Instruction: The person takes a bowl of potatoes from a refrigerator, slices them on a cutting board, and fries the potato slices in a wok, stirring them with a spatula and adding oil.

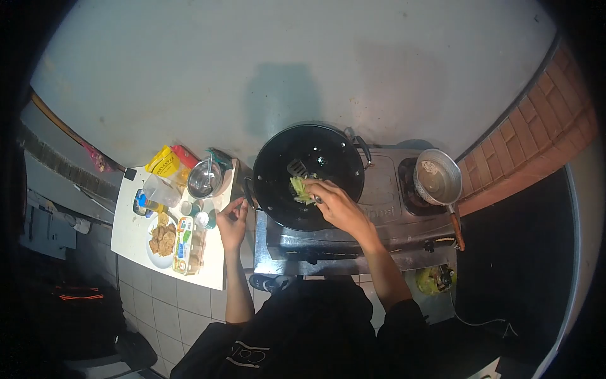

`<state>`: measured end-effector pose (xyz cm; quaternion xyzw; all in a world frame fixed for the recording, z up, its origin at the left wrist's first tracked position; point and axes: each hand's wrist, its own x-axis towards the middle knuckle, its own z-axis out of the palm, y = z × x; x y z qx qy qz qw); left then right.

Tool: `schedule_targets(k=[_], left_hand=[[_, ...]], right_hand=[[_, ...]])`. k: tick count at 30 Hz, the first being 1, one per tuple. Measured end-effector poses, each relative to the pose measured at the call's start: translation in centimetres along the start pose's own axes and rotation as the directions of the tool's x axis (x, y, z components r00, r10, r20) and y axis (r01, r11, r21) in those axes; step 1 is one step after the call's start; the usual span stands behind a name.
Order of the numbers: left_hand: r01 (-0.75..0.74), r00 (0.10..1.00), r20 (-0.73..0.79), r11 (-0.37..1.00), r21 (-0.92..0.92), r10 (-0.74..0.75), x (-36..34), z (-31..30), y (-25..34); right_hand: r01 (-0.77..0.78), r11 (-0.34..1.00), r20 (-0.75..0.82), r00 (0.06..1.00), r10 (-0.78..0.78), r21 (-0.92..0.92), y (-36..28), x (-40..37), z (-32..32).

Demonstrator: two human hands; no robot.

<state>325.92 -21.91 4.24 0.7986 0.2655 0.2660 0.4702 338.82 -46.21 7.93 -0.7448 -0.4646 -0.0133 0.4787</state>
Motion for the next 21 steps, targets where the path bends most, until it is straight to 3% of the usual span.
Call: schedule_targets(k=[3,6,9,12,17,21], left_hand=[[-0.050,0.998,-0.033,0.999,-0.010,0.049,0.1,0.0,-0.4],[-0.047,0.998,-0.032,0.999,-0.007,0.046,0.1,-0.3,0.4],[-0.062,0.998,-0.028,0.998,0.003,0.062,0.1,-0.1,0.5],[-0.075,0.997,-0.033,0.997,0.009,0.076,0.2,-0.2,0.4],[-0.078,0.997,-0.029,0.997,-0.008,0.078,0.3,-0.4,0.0],[-0.048,0.998,-0.029,0.999,0.004,0.049,0.2,-0.3,0.3]], right_hand=[[0.044,0.997,0.001,0.999,-0.044,-0.070,-1.7,0.1,-0.9],[-0.024,0.997,-0.046,0.999,0.021,-0.079,-2.4,0.0,-1.3],[-0.161,0.971,-0.408,0.886,0.220,0.174,-0.9,-0.3,0.0],[-0.209,0.920,-0.440,0.828,0.347,0.332,0.2,-1.0,1.0],[-0.251,0.939,-0.453,0.826,0.335,0.236,-0.2,-1.9,0.2],[-0.269,0.894,-0.497,0.756,0.427,0.359,-0.4,-1.7,0.1]])
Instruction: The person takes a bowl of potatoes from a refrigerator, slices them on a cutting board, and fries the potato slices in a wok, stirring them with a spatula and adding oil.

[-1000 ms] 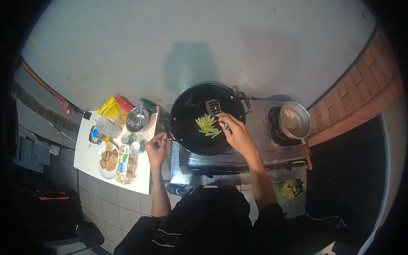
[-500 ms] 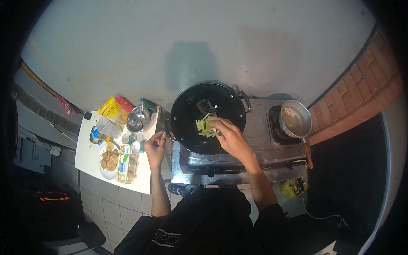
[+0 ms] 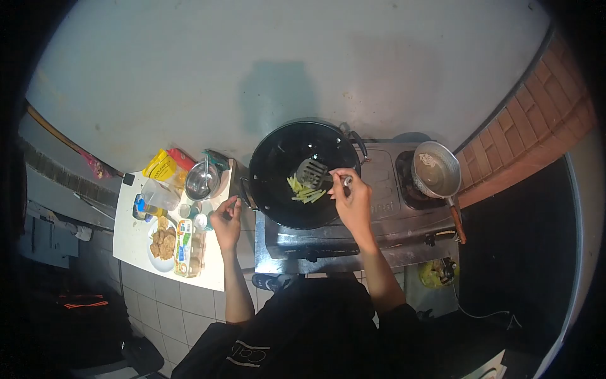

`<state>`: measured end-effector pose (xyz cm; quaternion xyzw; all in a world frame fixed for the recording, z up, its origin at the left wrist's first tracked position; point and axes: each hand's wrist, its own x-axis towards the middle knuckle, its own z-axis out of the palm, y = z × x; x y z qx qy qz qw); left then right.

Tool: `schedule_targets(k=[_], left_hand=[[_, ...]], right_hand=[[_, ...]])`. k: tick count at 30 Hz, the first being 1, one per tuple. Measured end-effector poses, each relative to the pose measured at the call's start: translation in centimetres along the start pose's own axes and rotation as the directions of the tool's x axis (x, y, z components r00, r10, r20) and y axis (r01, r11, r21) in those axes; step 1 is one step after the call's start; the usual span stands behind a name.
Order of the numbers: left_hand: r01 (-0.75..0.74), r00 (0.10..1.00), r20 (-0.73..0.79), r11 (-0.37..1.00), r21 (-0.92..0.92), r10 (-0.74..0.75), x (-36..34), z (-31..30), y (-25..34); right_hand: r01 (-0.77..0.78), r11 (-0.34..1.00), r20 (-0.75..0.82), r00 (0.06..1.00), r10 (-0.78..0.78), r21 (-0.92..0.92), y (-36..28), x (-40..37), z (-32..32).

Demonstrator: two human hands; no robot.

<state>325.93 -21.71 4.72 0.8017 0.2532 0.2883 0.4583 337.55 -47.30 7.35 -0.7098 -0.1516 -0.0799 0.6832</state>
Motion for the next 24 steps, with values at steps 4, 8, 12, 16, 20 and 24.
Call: schedule_targets(k=[4,8,12,16,20,24], left_hand=[[-0.001,1.000,0.005,1.000,0.013,0.001,0.1,0.4,0.0],[0.003,1.000,-0.008,1.000,-0.012,-0.003,0.2,0.2,-0.1],[0.009,1.000,-0.007,0.999,-0.033,-0.009,0.4,-0.3,0.1],[0.036,0.999,0.001,0.996,-0.078,-0.036,0.7,-0.2,-0.6],[0.017,1.000,0.010,1.000,-0.014,-0.017,0.7,0.0,-0.1],[0.033,0.999,0.040,0.999,-0.020,-0.032,0.6,0.0,-0.2]], right_hand=[[-0.045,0.997,0.037,0.998,0.042,0.069,1.3,-0.4,2.1],[-0.074,0.997,0.060,0.995,0.074,-0.001,1.7,-0.2,1.8],[-0.087,0.996,0.015,0.996,0.086,0.034,1.9,0.6,-0.4],[-0.092,0.994,-0.019,0.995,0.093,0.060,0.3,0.5,-2.3],[-0.118,0.993,0.052,0.992,0.118,0.003,-0.3,-0.8,-3.2],[-0.066,0.996,0.240,0.968,0.078,-0.056,-0.7,-1.0,-2.9]])
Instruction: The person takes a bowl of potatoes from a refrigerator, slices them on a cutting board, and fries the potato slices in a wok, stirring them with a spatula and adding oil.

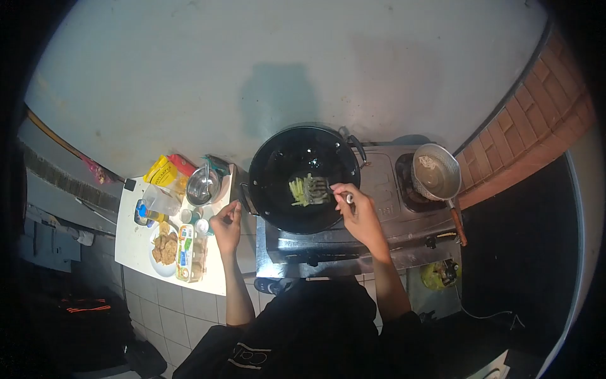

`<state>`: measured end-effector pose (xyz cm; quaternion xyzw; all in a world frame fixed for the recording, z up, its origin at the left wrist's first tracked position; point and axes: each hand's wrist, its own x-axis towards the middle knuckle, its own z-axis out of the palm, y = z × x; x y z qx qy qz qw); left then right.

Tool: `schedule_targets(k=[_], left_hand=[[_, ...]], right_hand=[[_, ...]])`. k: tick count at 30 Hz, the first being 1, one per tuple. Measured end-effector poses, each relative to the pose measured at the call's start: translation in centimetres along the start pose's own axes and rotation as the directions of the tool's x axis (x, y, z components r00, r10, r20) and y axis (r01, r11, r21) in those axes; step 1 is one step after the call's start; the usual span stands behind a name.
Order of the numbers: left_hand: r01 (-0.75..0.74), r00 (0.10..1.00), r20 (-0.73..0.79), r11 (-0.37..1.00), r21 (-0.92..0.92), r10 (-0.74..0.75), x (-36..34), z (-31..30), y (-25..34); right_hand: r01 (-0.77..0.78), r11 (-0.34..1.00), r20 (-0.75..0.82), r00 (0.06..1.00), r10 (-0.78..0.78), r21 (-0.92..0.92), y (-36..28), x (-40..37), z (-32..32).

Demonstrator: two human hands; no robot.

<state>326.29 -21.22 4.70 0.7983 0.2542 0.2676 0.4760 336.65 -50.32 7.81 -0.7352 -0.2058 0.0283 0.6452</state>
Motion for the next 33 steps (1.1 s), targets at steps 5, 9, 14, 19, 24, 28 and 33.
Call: schedule_targets(k=[5,9,14,19,24,28,33], left_hand=[[0.002,1.000,-0.005,1.000,0.009,-0.002,-0.1,-0.1,0.4],[0.018,1.000,0.002,0.999,0.050,-0.018,-0.3,-0.2,0.7],[0.026,1.000,-0.003,0.999,0.040,-0.026,-0.4,0.3,0.6],[0.040,0.998,-0.046,0.997,0.064,-0.037,-0.7,0.0,0.9],[0.102,0.992,-0.078,0.994,0.041,-0.098,-2.1,-0.1,0.5],[0.140,0.982,-0.138,0.989,0.050,-0.132,-3.5,0.1,1.1],[0.150,0.964,-0.231,0.986,0.068,-0.130,-5.2,0.4,3.3]], right_hand=[[0.162,0.986,0.127,0.980,-0.155,-0.043,-1.8,0.7,-0.5],[0.188,0.981,0.186,0.967,-0.176,-0.048,-2.7,0.0,-0.8],[0.189,0.979,0.255,0.953,-0.164,-0.077,-1.2,0.4,0.2],[0.217,0.975,0.191,0.960,-0.204,-0.047,-2.3,1.5,-1.5],[0.218,0.972,0.296,0.938,-0.183,-0.090,-3.3,1.8,-4.9],[0.173,0.984,0.372,0.916,-0.149,-0.032,-1.5,3.0,-4.4],[0.213,0.977,0.454,0.869,-0.196,0.014,-0.4,5.5,-3.7]])
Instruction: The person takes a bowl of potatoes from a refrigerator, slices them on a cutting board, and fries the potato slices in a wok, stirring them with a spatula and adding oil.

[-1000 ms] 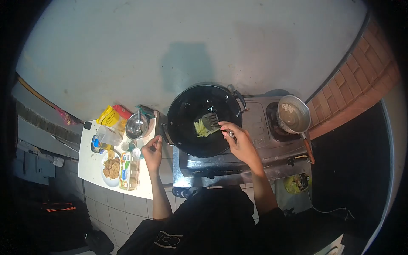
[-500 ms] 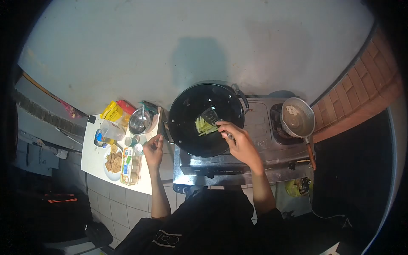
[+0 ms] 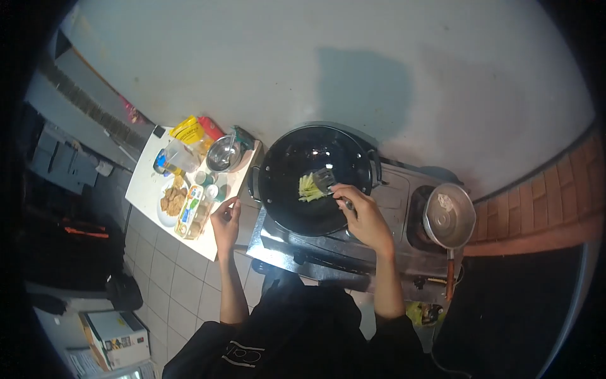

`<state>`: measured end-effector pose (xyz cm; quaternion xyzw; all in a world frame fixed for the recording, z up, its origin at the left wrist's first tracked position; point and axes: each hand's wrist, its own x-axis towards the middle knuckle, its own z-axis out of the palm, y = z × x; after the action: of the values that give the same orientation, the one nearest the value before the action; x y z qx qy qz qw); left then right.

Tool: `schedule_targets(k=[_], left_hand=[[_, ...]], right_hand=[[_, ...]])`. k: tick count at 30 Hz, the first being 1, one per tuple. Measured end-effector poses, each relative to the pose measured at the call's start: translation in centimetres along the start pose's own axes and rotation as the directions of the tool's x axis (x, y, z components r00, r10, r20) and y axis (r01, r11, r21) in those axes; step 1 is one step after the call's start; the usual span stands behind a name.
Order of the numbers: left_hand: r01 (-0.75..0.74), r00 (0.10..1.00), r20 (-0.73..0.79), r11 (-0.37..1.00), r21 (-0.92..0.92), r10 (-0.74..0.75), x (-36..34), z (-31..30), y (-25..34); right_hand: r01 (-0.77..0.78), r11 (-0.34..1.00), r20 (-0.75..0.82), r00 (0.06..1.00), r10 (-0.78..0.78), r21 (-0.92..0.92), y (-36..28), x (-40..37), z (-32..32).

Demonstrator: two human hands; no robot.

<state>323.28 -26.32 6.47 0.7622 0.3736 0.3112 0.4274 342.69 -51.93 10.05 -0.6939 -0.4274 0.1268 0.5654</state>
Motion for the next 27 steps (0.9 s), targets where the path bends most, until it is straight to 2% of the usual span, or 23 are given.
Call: schedule_targets(k=[1,4,6,7,9,10,12,14,18,21,27], left_hand=[[-0.025,0.999,-0.021,0.999,0.021,0.026,-0.3,-0.2,0.2],[0.034,0.999,-0.033,0.999,0.039,-0.033,-0.6,-0.6,0.9],[0.009,0.999,-0.037,0.999,0.036,-0.008,-0.3,-0.6,0.1],[-0.012,1.000,-0.018,1.000,0.029,0.012,-0.1,-0.6,-0.2],[-0.037,0.999,0.000,0.999,0.012,0.037,0.5,-0.6,-0.4],[-0.037,0.999,0.038,0.999,0.016,0.036,0.8,-0.5,-0.4],[-0.041,0.996,0.082,0.999,0.005,0.041,1.7,-0.2,-0.7],[-0.032,0.996,0.079,0.998,-0.059,0.037,1.9,0.3,-1.6],[-0.008,0.994,0.103,0.991,-0.132,0.022,3.2,1.0,-3.3],[-0.023,0.993,0.113,0.989,-0.146,0.040,4.3,1.4,-3.7],[-0.038,0.983,0.169,0.978,-0.203,0.073,5.8,1.9,-3.6]], right_hand=[[-0.011,1.000,-0.035,0.999,0.011,-0.001,-0.5,0.1,-0.4],[-0.001,1.000,-0.171,0.985,-0.001,-0.012,-1.4,-0.3,-1.3],[-0.005,1.000,-0.268,0.963,0.001,-0.015,-1.5,-0.5,-1.4],[-0.002,1.000,-0.263,0.965,-0.003,-0.020,-1.5,-0.6,-1.0],[-0.132,0.968,-0.350,0.915,0.202,0.214,-1.0,-0.8,0.5],[-0.130,0.970,-0.352,0.915,0.197,0.204,-0.3,-1.1,1.4],[-0.118,0.926,-0.475,0.831,0.290,0.359,1.6,-1.4,3.7],[-0.152,0.921,-0.477,0.818,0.321,0.358,2.2,-2.1,4.9],[-0.136,0.948,-0.494,0.827,0.269,0.289,0.6,-3.1,6.5],[-0.093,0.967,-0.536,0.818,0.210,0.237,0.4,-3.7,7.3],[-0.114,0.970,-0.601,0.768,0.223,0.215,1.6,-2.1,9.0]])
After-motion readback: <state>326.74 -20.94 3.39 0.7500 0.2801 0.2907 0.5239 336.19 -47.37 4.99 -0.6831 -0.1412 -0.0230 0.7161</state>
